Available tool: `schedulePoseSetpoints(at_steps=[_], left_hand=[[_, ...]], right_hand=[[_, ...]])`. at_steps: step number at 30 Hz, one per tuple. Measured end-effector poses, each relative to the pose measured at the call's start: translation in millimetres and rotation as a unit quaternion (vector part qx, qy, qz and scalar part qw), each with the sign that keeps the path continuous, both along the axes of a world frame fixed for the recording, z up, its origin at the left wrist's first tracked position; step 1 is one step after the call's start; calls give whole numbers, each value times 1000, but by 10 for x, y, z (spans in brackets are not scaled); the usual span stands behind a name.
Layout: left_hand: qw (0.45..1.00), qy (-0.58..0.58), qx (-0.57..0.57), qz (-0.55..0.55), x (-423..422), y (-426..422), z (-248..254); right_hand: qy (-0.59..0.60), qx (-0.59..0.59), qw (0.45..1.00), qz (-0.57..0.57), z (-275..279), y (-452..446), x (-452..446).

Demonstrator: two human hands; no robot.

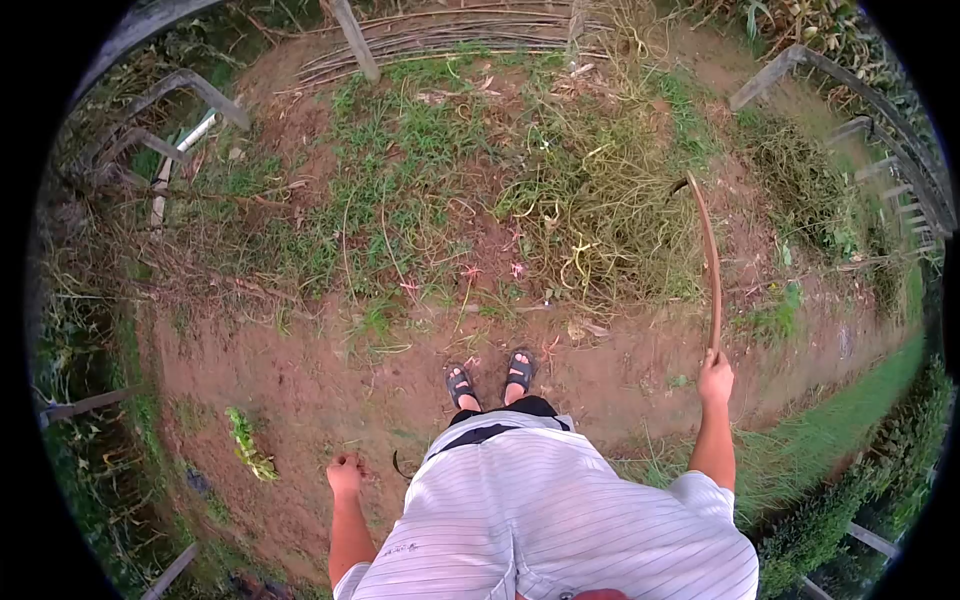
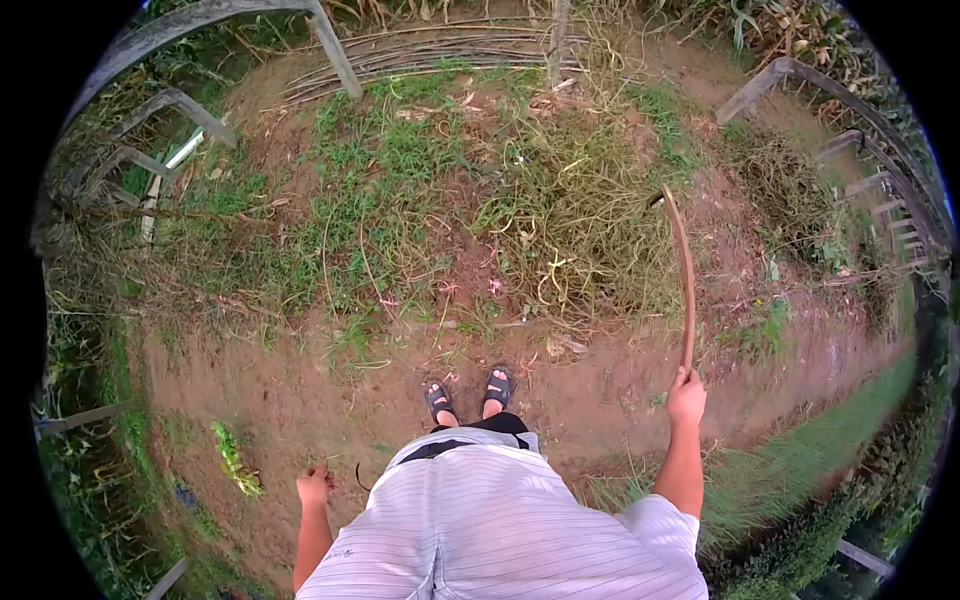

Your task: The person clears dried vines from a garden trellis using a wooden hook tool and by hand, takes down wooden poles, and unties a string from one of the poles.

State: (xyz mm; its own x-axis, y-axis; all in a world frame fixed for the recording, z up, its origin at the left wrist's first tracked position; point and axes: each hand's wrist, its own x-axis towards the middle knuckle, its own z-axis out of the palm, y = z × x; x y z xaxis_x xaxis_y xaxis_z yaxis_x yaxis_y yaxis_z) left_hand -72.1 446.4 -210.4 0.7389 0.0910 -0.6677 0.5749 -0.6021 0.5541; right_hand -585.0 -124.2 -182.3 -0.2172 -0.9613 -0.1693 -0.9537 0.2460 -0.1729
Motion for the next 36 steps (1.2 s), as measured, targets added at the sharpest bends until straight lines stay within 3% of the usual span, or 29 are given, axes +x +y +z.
schedulePoseSetpoints(at_steps=[5, 7, 9, 11, 14, 15, 17, 19, 21, 23, 25, 31, 36], left_hand=[[999, -16, -22, -41, 213, -667, -108], [992, -32, -35, -120, 280, -1252, -63], [972, -29, -122, -197, 222, -2099, 136], [932, 2, -232, -278, -40, -3090, 570], [830, 64, -378, -404, -485, -4283, 794], [797, 32, -392, -459, -656, -4631, 946], [773, 56, -460, -433, -896, -5208, 1080], [801, 55, -523, -284, -963, -5715, 1116], [805, 138, -552, -168, -578, -6032, 1226], [812, 112, -559, -121, -182, -6305, 1266], [806, 100, -566, -140, 396, -6566, 1224], [808, 69, -547, -210, 2223, -7101, 1019], [834, 75, -491, -242, 3196, -6917, 726]], right_hand=[[-35, -121, 992, -11, 78, 633, -572], [-103, -179, 978, 29, -34, 618, -655], [-148, -210, 965, 52, 89, 532, -218], [-219, -208, 943, 141, 143, 441, 203], [-265, -162, 924, 224, 266, 336, 1014], [-284, -150, 915, 245, 324, 324, 1331], [-288, -126, 904, 291, 318, 302, 1897], [-254, -95, 898, 346, 360, 245, 2365], [-271, -66, 881, 382, 379, 16, 2662], [-287, -41, 861, 417, 506, -410, 2928], [-344, -47, 861, 373, 787, -1064, 3156], [-271, -300, 872, 276, 1847, -3814, 4266], [-226, -343, 893, 184, 2283, -5943, 5353]])
